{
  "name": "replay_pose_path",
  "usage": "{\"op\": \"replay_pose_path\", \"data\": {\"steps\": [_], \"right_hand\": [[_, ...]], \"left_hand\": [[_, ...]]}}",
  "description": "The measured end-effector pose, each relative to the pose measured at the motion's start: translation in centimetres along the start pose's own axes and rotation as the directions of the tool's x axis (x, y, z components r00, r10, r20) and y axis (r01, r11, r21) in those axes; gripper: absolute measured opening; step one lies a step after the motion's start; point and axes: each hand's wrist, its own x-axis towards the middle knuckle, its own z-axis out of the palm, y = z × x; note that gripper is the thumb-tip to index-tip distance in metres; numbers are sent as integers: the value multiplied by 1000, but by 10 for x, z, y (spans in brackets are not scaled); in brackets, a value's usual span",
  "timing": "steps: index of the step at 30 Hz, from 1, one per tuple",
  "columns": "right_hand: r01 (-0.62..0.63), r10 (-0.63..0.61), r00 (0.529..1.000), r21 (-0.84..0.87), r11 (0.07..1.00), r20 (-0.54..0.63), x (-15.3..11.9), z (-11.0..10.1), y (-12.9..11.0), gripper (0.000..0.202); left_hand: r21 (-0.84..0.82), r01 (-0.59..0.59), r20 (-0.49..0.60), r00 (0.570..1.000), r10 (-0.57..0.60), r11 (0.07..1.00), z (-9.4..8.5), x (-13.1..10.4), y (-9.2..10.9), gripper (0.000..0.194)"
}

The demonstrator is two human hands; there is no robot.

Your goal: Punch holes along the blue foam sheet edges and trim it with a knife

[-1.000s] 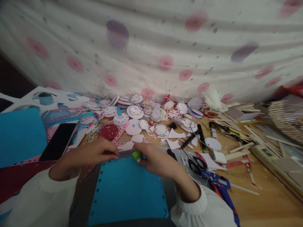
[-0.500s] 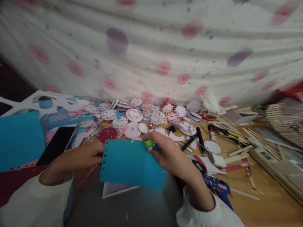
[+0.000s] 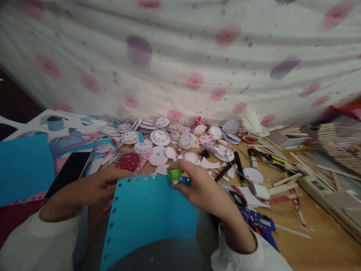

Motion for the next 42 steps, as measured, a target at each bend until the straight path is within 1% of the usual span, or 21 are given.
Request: {"op": "replay_pose_path", "data": {"steps": [3, 5, 6, 8, 9, 12, 14, 16, 18, 21, 24, 25, 26, 27, 28, 30, 31, 32, 34, 38, 42], "right_hand": [[-11, 9, 1000, 86, 996, 19, 4, 11, -3, 26], [-17, 15, 1000, 109, 994, 18, 8, 19, -3, 27], [-23, 21, 1000, 109, 994, 23, 9, 22, -3, 27], [-34, 29, 998, 81, 996, 64, 10, 26, -3, 25], [-40, 35, 995, 51, 998, 96, 10, 26, -2, 25], [-65, 89, 968, -105, 992, 234, 5, 22, 1, 27], [-79, 158, 924, -229, 970, 349, 1, 19, 3, 26], [-69, 223, 860, -328, 942, 459, -2, 18, 2, 24], [-38, 252, 793, -368, 929, 555, -3, 19, 0, 27], [1, 229, 717, -329, 944, 658, -2, 20, -8, 28], [10, 147, 668, -205, 979, 730, 0, 18, -15, 25], [5, 112, 669, -155, 988, 735, 1, 17, -16, 24], [-2, 88, 690, -120, 993, 718, 1, 16, -17, 24], [-16, 81, 732, -103, 995, 676, 1, 15, -17, 23], [-31, 85, 785, -99, 995, 613, 1, 15, -16, 23], [-50, 85, 885, -88, 995, 458, 1, 15, -15, 22], [-52, 73, 918, -66, 996, 390, 1, 16, -14, 22], [-50, 59, 940, -37, 998, 337, 1, 18, -13, 22], [-43, 38, 958, 9, 999, 286, 1, 21, -13, 23], [-50, 49, 952, -6, 999, 303, 2, 26, -17, 26], [-45, 60, 952, -57, 997, 301, 2, 28, -18, 23]], "left_hand": [[-152, 22, -128, 991, -41, 988, -3, -1, 2, 46], [-115, 63, -152, 985, -81, 991, 0, 1, 2, 46], [-55, 98, -140, 985, -105, 994, 2, 2, 2, 43], [62, 160, -71, 985, -156, 985, 5, 4, 2, 33], [98, 167, -31, 986, -165, 981, 7, 5, 1, 28], [157, 103, 70, 991, -115, 982, 9, 4, 0, 22], [223, 79, 103, 989, -104, 972, 9, 2, 0, 19], [289, 86, 141, 981, -132, 954, 10, 1, 1, 19], [322, 89, 177, 972, -152, 943, 13, 2, 3, 18], [313, 74, 209, 967, -145, 947, 16, 5, 5, 17], [287, 60, 193, 974, -120, 956, 19, 6, 5, 17], [287, 57, 187, 976, -115, 956, 20, 7, 4, 17], [290, 56, 183, 977, -113, 955, 20, 7, 4, 17], [294, 56, 183, 977, -114, 954, 20, 7, 3, 17], [296, 57, 184, 976, -116, 953, 20, 7, 3, 18], [288, 60, 178, 977, -115, 956, 20, 8, 2, 19], [282, 59, 170, 979, -110, 957, 20, 9, 3, 19], [280, 58, 162, 981, -106, 958, 20, 10, 3, 20], [277, 62, 143, 984, -105, 959, 21, 11, 5, 19], [209, 110, 99, 986, -133, 972, 21, 14, 8, 21], [143, 107, 84, 989, -120, 984, 21, 15, 8, 22]]}}
